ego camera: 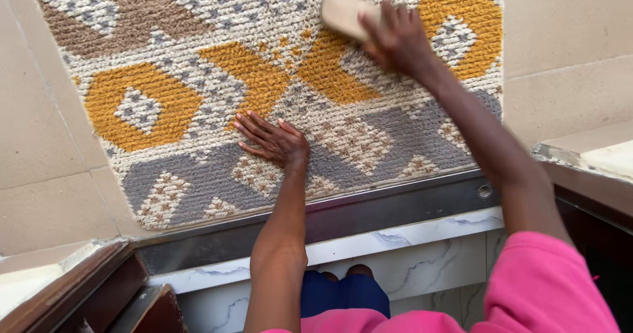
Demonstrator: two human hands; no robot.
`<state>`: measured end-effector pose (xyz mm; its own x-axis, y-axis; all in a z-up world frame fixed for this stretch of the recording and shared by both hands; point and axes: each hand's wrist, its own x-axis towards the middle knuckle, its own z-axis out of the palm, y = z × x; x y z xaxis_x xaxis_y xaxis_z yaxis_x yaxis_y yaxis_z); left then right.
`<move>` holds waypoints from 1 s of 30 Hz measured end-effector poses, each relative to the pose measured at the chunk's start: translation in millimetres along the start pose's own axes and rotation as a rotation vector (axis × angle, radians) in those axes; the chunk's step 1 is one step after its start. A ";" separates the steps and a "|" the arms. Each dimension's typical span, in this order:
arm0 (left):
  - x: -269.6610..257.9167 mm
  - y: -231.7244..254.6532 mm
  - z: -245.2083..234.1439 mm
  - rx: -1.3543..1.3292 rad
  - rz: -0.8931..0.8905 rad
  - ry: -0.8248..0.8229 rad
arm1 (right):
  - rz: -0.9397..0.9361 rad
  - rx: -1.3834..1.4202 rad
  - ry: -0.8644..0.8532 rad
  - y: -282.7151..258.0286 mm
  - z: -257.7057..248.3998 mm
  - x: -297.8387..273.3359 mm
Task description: The person brushes a rug with a hand brush while holding it in place.
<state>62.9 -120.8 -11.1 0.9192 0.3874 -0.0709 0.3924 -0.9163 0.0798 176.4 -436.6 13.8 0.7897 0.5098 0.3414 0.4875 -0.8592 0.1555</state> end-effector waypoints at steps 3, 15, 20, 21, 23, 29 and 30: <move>3.5 -1.8 1.3 0.019 -0.019 0.000 | 0.846 0.557 -0.370 38.7 16.8 49.3; 1.5 3.4 -3.8 -0.026 -0.027 -0.012 | 0.028 0.480 -0.150 -131.7 -87.9 -90.2; 1.4 1.6 -5.0 -0.029 0.006 0.015 | 0.055 0.024 -0.126 36.9 3.2 -28.8; -3.0 -0.4 -5.0 -0.008 0.027 0.042 | 0.136 -0.134 0.039 57.4 12.0 -11.2; -9.0 3.3 -3.6 -0.030 0.020 0.036 | 0.147 -0.062 0.051 37.1 12.9 -9.8; -7.0 4.9 -5.4 -0.035 0.034 0.069 | 0.207 0.455 0.026 -100.8 -60.0 -50.8; -3.3 4.0 -6.7 -0.032 0.021 0.059 | 0.201 0.367 -0.052 -139.3 -91.3 -70.2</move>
<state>61.7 -125.1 -3.8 0.9274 0.3740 -0.0101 0.3727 -0.9211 0.1126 19.1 -356.7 52.8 0.8958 0.3433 0.2823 0.4147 -0.8741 -0.2530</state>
